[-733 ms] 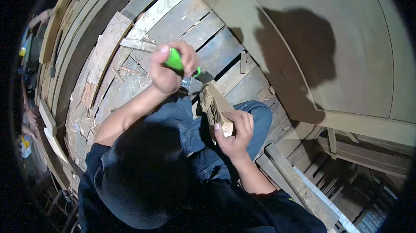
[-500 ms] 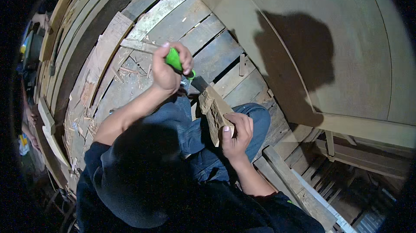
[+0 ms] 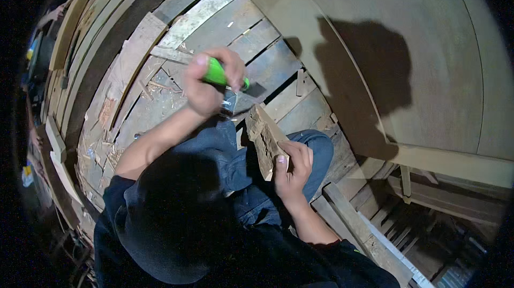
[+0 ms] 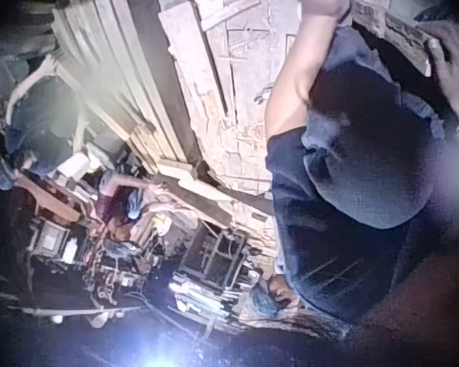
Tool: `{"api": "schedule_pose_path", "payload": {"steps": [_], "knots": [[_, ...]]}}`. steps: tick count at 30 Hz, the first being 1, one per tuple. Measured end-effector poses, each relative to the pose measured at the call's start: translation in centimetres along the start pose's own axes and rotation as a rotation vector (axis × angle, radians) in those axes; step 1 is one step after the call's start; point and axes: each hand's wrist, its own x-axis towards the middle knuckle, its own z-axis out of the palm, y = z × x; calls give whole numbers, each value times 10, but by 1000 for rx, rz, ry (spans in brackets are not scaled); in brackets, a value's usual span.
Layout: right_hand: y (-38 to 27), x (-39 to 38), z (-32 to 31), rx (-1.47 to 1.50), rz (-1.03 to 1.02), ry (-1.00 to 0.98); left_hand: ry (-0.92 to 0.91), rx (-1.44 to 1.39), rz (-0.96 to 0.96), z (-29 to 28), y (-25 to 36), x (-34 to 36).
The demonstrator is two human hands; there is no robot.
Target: Using a hammer and chisel to carve or shape a small piece of wood.
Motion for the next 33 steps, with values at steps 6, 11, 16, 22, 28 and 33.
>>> {"api": "schedule_pose_path", "payload": {"steps": [6, 11, 16, 22, 28, 33], "knots": [[8, 3, 1, 19, 50, 56, 15, 105, -282, -7, -20, -9], [8, 0, -8, -52, 24, 63, 84, 91, -139, -9, -14, -2], [4, 16, 0, -1, 34, 64, 135, 107, -127, -11, -11, -4], [-7, 11, 8, 251, -26, -31, 159, 17, -156, -15, -10, -6], [6, 22, -6, -25, -483, -241, 236, 23, -155, -26, -7, -8], [22, 45, -19, -81, -370, -284, 222, 14, -179, -24, -5, -9]]}}
